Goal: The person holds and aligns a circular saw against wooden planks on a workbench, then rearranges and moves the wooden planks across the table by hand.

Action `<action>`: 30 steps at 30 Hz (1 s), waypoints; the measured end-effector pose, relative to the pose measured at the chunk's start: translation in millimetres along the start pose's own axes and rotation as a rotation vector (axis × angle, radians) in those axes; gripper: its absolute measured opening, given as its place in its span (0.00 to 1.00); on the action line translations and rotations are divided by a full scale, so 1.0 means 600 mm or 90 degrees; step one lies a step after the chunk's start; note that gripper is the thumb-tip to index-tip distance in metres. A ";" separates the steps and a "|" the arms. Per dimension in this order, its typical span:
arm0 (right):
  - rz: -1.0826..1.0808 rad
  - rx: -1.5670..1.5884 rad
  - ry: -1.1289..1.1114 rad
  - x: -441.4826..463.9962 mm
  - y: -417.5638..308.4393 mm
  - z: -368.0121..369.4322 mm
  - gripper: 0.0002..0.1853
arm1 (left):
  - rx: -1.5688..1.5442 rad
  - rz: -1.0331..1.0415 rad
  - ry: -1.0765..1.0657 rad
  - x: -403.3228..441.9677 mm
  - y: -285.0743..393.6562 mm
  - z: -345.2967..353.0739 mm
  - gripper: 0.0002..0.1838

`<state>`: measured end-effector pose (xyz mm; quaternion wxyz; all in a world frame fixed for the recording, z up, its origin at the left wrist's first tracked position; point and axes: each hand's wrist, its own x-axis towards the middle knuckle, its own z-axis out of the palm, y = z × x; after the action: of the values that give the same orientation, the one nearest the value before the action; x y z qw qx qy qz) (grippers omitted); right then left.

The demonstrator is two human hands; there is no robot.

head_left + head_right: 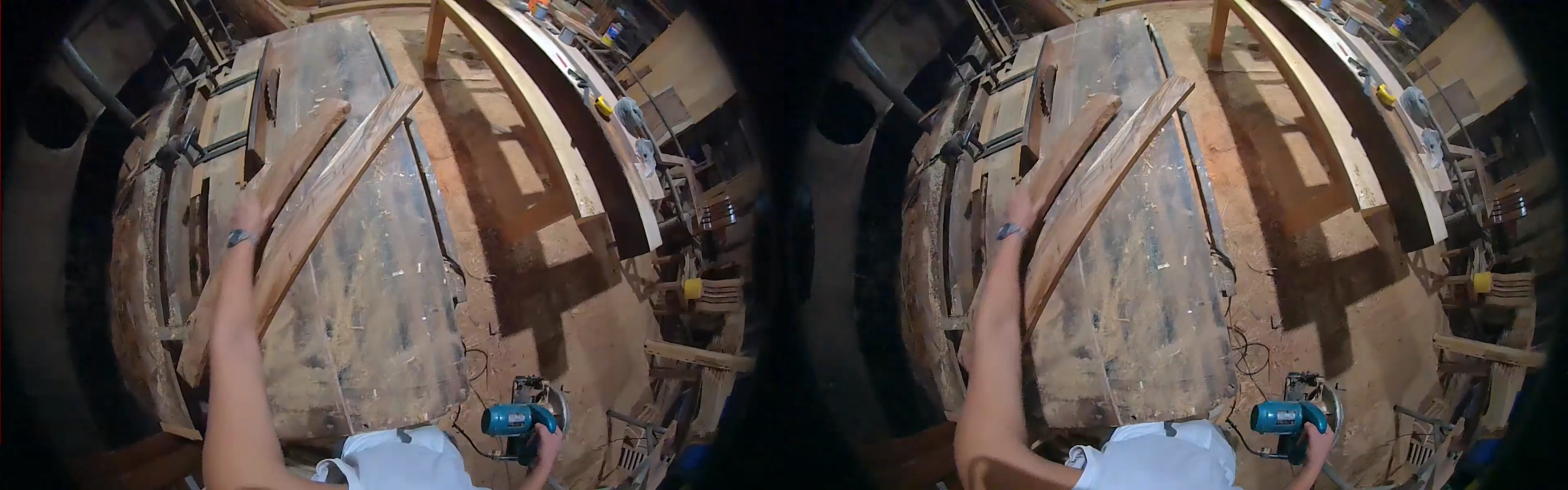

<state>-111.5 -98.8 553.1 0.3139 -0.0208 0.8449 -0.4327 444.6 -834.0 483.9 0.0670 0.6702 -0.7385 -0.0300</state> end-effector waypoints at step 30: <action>-0.040 -0.025 -0.056 -0.122 0.026 -0.068 0.16 | -0.054 0.300 -0.274 -0.734 0.197 -0.022 0.57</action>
<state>-71.7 -37.2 596.6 0.3366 -0.0727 0.8373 -0.4247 370.6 -383.7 486.7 -0.0576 0.4559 -0.8687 -0.1852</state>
